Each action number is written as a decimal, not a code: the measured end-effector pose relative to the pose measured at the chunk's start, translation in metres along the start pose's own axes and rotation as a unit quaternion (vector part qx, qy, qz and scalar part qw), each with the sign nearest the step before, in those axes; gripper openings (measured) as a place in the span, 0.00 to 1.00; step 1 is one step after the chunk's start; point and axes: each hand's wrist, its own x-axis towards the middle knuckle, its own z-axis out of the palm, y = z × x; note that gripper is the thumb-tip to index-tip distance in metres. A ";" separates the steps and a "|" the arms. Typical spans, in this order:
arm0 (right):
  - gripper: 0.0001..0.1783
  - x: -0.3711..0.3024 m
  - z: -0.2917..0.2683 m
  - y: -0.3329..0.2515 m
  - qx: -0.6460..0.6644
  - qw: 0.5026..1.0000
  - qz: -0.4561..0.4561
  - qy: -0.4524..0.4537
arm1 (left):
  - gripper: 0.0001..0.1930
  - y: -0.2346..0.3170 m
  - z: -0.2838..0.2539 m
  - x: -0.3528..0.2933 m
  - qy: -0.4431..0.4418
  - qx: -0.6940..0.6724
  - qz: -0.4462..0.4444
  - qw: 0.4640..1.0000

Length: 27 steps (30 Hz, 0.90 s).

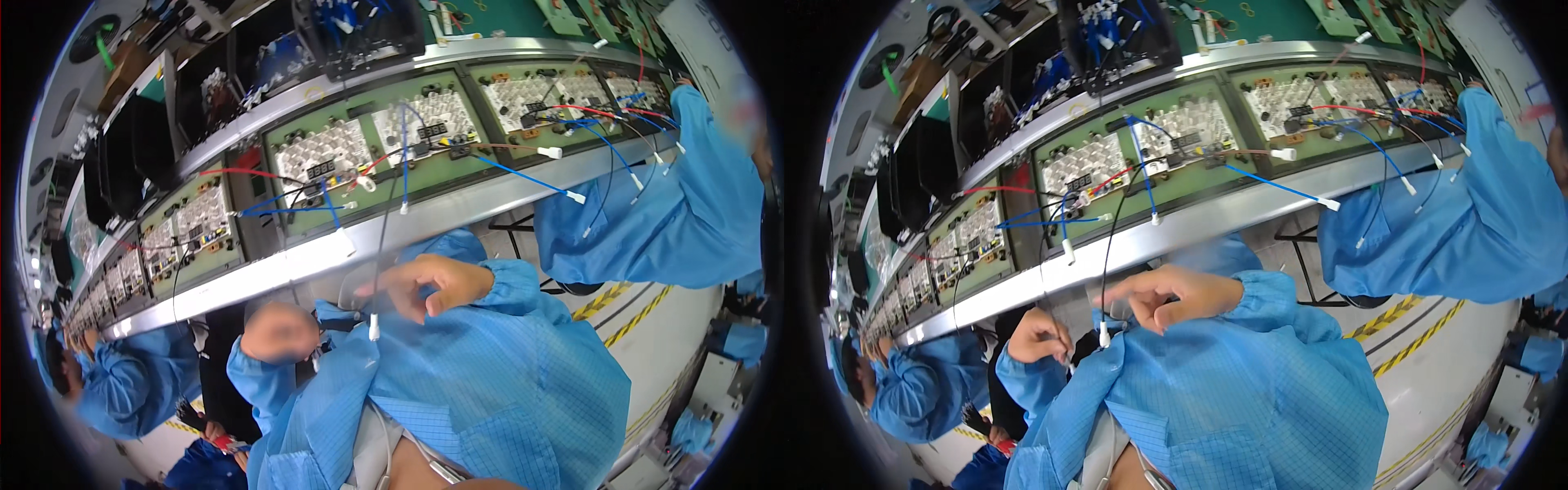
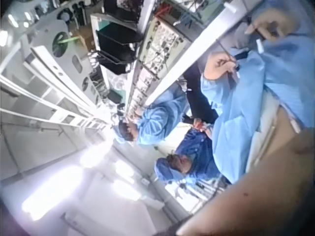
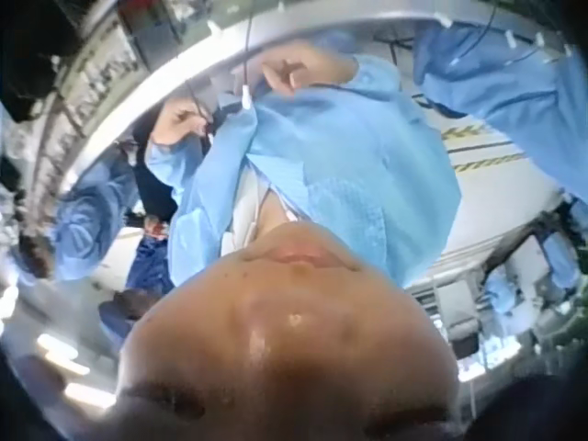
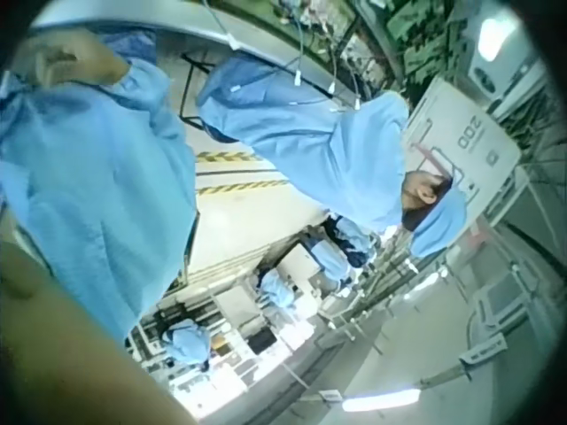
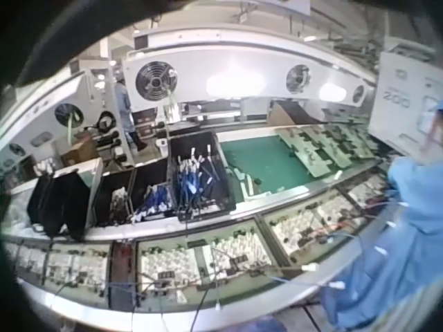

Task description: Assembling and connecting wires to electronic circuit boards at a manual assembly station.

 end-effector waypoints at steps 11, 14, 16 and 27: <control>0.20 -0.011 0.020 -0.001 0.110 0.994 0.003 0.029 | 0.06 0.008 0.037 0.078 0.137 -0.019 -0.001 0.990; 0.20 -0.027 0.016 0.011 0.214 0.974 -0.011 0.079 | 0.07 0.002 0.045 0.088 0.095 0.014 0.028 0.995; 0.20 -0.029 0.016 0.015 0.209 0.973 -0.056 0.080 | 0.07 -0.002 0.050 0.093 0.097 0.025 0.059 0.993; 0.20 -0.020 0.019 0.001 0.145 0.989 0.029 -0.016 | 0.08 0.005 0.047 0.087 0.043 0.155 0.042 0.986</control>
